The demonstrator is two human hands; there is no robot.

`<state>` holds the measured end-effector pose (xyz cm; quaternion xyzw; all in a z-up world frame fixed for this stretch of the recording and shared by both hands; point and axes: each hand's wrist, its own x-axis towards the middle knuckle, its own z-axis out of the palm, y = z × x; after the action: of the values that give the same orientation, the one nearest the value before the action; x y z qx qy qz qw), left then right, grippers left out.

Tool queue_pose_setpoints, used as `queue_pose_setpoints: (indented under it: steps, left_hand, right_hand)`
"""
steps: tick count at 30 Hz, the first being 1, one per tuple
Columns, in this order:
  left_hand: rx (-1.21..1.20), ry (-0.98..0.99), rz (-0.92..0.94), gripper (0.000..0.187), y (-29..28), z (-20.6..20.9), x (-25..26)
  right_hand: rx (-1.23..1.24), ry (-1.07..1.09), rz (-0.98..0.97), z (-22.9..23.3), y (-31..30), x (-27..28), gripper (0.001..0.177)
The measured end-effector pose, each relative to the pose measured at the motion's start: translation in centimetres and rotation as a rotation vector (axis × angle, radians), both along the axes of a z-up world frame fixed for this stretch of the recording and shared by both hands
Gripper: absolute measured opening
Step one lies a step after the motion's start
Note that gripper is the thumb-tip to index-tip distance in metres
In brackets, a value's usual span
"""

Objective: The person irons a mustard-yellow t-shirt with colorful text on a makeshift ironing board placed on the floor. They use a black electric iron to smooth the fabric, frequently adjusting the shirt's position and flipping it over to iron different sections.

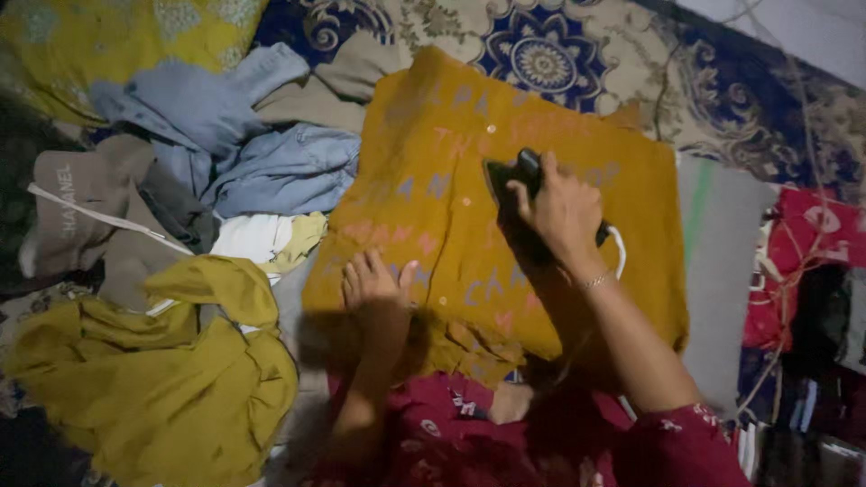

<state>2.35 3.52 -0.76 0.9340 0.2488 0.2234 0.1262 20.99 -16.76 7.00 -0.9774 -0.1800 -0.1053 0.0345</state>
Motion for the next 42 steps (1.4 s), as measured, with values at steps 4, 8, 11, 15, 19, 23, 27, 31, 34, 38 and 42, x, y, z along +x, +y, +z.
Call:
queue_pose_setpoints:
  steps: [4, 8, 11, 15, 19, 23, 27, 31, 34, 38, 42]
  left_hand:
    - [-0.217, -0.016, -0.1, 0.02, 1.4, -1.9, 0.2]
    - [-0.069, 0.099, -0.173, 0.017, 2.7, -1.4, -0.2]
    - [-0.141, -0.037, -0.18, 0.013, 3.9, 0.0, -1.1]
    - [-0.134, -0.174, -0.194, 0.007, 4.1, 0.4, -1.3]
    - [-0.072, -0.067, -0.177, 0.016, 4.2, -0.6, 0.2]
    - [-0.294, -0.198, -0.282, 0.028, 1.1, -1.4, 3.1]
    - [-0.284, -0.026, -0.444, 0.051, -3.6, -2.1, 5.8]
    - [-0.066, 0.151, -0.471, 0.071, -4.8, -2.5, 5.3]
    - [-0.037, 0.185, -0.435, 0.073, -4.8, -3.1, 5.0]
    - [-0.031, 0.183, -0.432, 0.073, -4.8, -2.8, 4.9]
    - [-0.034, 0.138, -0.455, 0.073, -4.6, -1.9, 4.6]
  right_hand:
    - [0.051, -0.139, 0.026, -0.6, 2.5, 3.6, 0.057]
    - [0.066, -0.122, 0.026, -1.1, 5.2, 5.9, 0.063]
    - [0.071, -0.101, 0.069, -1.2, 5.2, 6.0, 0.058]
    - [0.082, -0.162, 0.144, -0.8, 3.4, 2.9, 0.06]
    - [0.016, -0.09, 0.102, 0.1, 1.7, -0.5, 0.056]
    - [0.028, -0.106, 0.087, -0.2, 2.4, 0.2, 0.056]
    - [0.073, -0.145, 0.089, -1.1, 5.1, 3.7, 0.059]
    - [0.082, -0.13, 0.106, -1.4, 7.9, 6.8, 0.059]
    - [0.074, -0.124, 0.128, -1.4, 8.0, 6.5, 0.058]
    - [0.089, -0.035, 0.217, 0.0, 5.1, 2.9, 0.059]
    - [-0.035, 0.013, 0.184, 1.3, 2.3, -0.5, 0.061]
